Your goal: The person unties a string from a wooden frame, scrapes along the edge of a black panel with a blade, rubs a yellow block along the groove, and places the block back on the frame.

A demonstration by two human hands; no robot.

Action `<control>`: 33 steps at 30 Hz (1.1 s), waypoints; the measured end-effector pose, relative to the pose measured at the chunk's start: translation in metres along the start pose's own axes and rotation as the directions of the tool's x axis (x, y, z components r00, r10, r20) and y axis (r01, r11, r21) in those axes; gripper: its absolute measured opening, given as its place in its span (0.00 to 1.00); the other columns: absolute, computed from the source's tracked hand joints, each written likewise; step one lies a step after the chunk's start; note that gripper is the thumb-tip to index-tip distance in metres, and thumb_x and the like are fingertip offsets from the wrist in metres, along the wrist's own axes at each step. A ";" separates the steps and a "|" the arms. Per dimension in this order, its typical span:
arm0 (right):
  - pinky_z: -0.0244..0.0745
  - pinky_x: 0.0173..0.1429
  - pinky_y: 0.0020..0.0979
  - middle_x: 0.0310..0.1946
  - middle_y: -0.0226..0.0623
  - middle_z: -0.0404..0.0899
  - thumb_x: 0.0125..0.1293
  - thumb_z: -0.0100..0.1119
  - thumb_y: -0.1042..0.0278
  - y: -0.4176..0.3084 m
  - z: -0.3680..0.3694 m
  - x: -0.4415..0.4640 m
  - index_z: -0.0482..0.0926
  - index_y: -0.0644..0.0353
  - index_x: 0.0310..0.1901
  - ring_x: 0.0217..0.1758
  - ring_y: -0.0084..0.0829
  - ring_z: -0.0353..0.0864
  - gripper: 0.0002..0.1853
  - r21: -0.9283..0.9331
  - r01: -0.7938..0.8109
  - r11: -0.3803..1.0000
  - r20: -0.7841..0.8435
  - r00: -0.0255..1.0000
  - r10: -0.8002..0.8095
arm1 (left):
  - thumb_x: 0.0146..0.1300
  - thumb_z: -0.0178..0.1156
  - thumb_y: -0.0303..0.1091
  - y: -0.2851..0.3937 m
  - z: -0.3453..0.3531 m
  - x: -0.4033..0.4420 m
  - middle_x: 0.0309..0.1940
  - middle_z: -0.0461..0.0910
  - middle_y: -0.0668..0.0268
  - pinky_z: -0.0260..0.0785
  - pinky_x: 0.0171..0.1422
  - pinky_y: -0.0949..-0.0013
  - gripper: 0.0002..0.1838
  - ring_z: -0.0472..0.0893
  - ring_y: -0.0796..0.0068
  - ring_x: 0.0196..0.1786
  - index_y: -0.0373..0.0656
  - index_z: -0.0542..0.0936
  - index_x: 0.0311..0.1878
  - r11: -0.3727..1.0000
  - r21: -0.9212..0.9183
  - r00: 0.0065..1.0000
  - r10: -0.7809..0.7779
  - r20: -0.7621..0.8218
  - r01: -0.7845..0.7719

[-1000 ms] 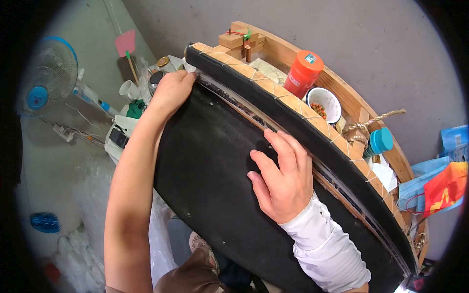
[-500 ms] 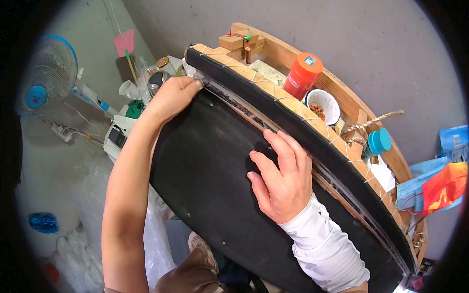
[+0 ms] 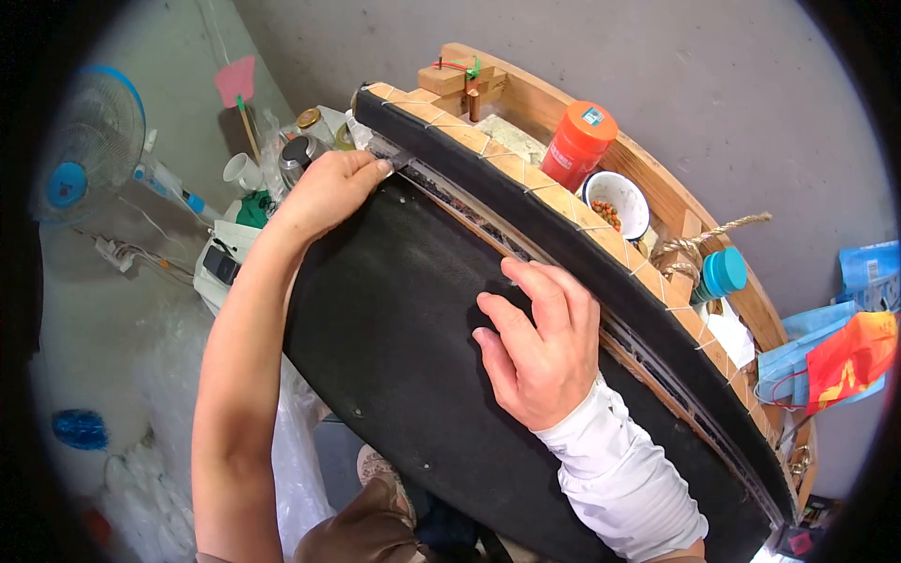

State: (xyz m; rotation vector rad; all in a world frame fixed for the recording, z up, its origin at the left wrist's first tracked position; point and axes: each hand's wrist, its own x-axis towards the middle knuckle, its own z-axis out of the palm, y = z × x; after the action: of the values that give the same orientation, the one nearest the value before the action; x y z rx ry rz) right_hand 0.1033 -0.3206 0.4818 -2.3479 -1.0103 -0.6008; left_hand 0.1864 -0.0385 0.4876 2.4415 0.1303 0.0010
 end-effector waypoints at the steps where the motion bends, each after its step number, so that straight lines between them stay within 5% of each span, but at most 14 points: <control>1: 0.67 0.60 0.42 0.58 0.41 0.75 0.44 0.72 0.75 0.000 0.000 0.000 0.82 0.57 0.44 0.61 0.45 0.72 0.21 0.000 -0.003 1.000 -0.004 1.000 0.003 | 0.69 0.52 0.45 0.000 0.003 0.001 0.42 0.83 0.43 0.71 0.58 0.52 0.20 0.81 0.43 0.50 0.36 0.83 0.45 1.000 -0.002 1.000 -0.004 0.002 0.004; 3: 0.67 0.60 0.42 0.58 0.41 0.75 0.44 0.72 0.75 0.000 0.001 0.000 0.82 0.58 0.44 0.61 0.45 0.72 0.21 0.003 0.000 1.000 -0.010 1.000 0.000 | 0.69 0.53 0.45 0.003 0.010 0.005 0.41 0.83 0.43 0.71 0.57 0.53 0.21 0.81 0.43 0.50 0.36 0.84 0.45 0.991 0.075 0.970 -0.088 -0.225 0.107; 9: 0.67 0.61 0.42 0.58 0.42 0.75 0.44 0.72 0.76 -0.002 0.000 0.000 0.82 0.58 0.44 0.61 0.46 0.72 0.21 0.012 0.001 1.000 -0.009 1.000 -0.001 | 0.69 0.51 0.45 0.002 0.001 -0.002 0.42 0.83 0.43 0.71 0.58 0.53 0.21 0.81 0.43 0.50 0.36 0.84 0.45 0.998 0.053 1.000 0.015 0.014 -0.016; 12: 0.67 0.61 0.42 0.58 0.42 0.75 0.45 0.72 0.76 0.000 0.001 0.000 0.82 0.58 0.44 0.61 0.46 0.72 0.20 0.012 -0.001 1.000 -0.007 1.000 0.001 | 0.69 0.52 0.45 -0.002 0.004 0.007 0.42 0.83 0.44 0.71 0.58 0.53 0.21 0.81 0.45 0.50 0.36 0.84 0.45 0.997 0.024 0.981 -0.073 -0.179 0.079; 16: 0.67 0.61 0.42 0.58 0.42 0.75 0.45 0.72 0.76 0.000 0.000 -0.001 0.82 0.59 0.44 0.61 0.46 0.72 0.20 0.023 -0.006 1.000 -0.008 1.000 0.006 | 0.69 0.53 0.45 0.003 0.006 0.001 0.41 0.83 0.45 0.71 0.57 0.54 0.20 0.82 0.46 0.49 0.36 0.84 0.45 0.999 0.023 0.990 -0.037 -0.132 0.041; 19: 0.67 0.62 0.42 0.58 0.43 0.75 0.45 0.71 0.76 -0.001 0.000 0.000 0.82 0.59 0.44 0.61 0.47 0.72 0.20 0.033 -0.009 0.999 -0.006 1.000 0.009 | 0.70 0.52 0.45 0.011 -0.006 -0.013 0.39 0.84 0.46 0.71 0.56 0.56 0.21 0.82 0.47 0.46 0.34 0.83 0.44 1.000 -0.025 0.995 0.018 0.094 -0.015; 20: 0.67 0.62 0.42 0.58 0.43 0.75 0.45 0.71 0.76 -0.001 0.000 0.002 0.82 0.59 0.44 0.61 0.47 0.72 0.20 0.036 0.003 0.999 -0.011 1.000 -0.003 | 0.70 0.52 0.45 0.005 -0.005 -0.008 0.39 0.84 0.46 0.71 0.56 0.56 0.21 0.82 0.47 0.46 0.34 0.83 0.44 1.000 -0.023 0.997 0.016 0.081 -0.014; 22: 0.67 0.62 0.42 0.57 0.44 0.75 0.45 0.71 0.76 -0.001 -0.001 0.000 0.82 0.59 0.44 0.61 0.47 0.72 0.20 0.026 -0.012 1.000 -0.002 1.000 0.012 | 0.70 0.52 0.44 -0.011 0.003 0.007 0.39 0.83 0.44 0.71 0.56 0.55 0.22 0.82 0.47 0.46 0.30 0.82 0.42 0.983 -0.166 0.974 -0.113 -0.197 0.080; 30: 0.68 0.61 0.43 0.57 0.44 0.75 0.45 0.71 0.77 -0.001 0.000 0.001 0.83 0.59 0.43 0.61 0.48 0.72 0.19 0.038 -0.010 0.999 -0.001 1.000 0.010 | 0.68 0.52 0.45 -0.014 0.006 0.024 0.43 0.82 0.40 0.70 0.61 0.54 0.23 0.81 0.43 0.51 0.31 0.83 0.46 0.988 -0.108 0.968 -0.131 -0.214 0.109; 33: 0.68 0.61 0.43 0.57 0.44 0.75 0.45 0.71 0.76 0.000 0.000 0.000 0.83 0.59 0.44 0.61 0.48 0.72 0.20 0.046 -0.007 0.999 0.004 1.000 0.007 | 0.68 0.51 0.44 0.002 0.001 0.007 0.45 0.82 0.42 0.69 0.62 0.54 0.22 0.80 0.43 0.53 0.33 0.83 0.47 0.999 -0.030 0.995 -0.045 -0.088 0.043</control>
State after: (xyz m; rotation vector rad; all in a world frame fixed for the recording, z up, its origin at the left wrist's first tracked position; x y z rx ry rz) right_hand 0.1030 -0.3204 0.4820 -2.3118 -1.0061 -0.5648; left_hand 0.1933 -0.0397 0.4882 2.4105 0.2224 0.0913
